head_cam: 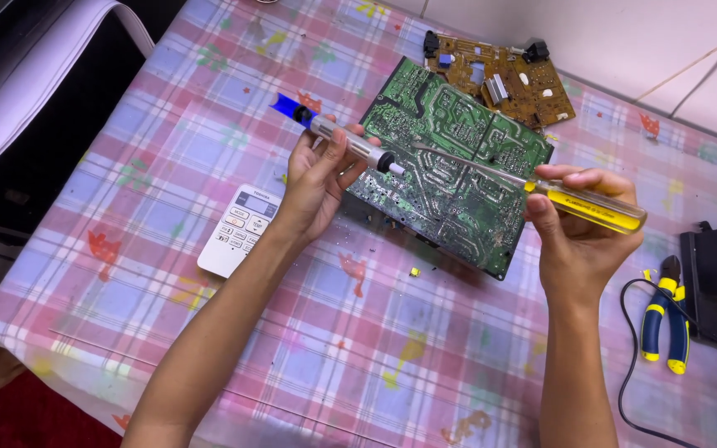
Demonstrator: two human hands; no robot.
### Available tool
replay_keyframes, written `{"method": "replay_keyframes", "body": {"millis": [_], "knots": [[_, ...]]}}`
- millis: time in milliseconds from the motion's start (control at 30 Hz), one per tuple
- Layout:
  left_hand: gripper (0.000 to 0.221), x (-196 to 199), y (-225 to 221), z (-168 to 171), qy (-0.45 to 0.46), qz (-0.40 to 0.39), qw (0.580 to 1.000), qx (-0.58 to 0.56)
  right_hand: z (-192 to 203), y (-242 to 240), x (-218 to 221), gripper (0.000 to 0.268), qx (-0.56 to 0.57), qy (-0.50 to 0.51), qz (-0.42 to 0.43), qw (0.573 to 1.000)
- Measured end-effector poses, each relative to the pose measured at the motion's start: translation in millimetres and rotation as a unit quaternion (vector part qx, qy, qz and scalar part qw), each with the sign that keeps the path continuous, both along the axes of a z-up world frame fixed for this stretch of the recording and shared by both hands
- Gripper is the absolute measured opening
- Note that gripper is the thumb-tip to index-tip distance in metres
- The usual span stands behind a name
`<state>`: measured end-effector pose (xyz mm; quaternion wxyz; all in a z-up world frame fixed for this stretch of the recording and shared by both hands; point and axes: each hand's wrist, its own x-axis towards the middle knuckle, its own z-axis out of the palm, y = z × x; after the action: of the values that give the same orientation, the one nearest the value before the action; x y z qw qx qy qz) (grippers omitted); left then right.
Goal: The person is desoldering components from a circuit board using a desoldering pump and a screwdriver.
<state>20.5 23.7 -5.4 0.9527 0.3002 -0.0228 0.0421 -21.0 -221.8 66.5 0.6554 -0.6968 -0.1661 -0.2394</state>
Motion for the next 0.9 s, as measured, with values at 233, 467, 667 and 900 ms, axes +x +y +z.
{"method": "replay_keyframes", "body": {"millis": [233,467,667,900], "knots": [[0.078,-15,0,37,0.040,0.077,0.983,0.164,11,-5,-5,0.040,-0.088,-0.105,-0.107,0.985],[0.027,-5,15,23,-0.042,0.019,0.984,0.170,24,2,-10,0.047,0.035,-0.042,-0.045,0.997],[0.053,-8,19,26,-0.137,0.071,0.960,0.235,18,-40,8,0.028,-0.140,0.067,-0.152,0.976],[0.034,-17,17,42,-0.125,0.239,0.848,0.457,-70,-142,60,0.022,-0.469,0.114,-0.313,0.818]]}}
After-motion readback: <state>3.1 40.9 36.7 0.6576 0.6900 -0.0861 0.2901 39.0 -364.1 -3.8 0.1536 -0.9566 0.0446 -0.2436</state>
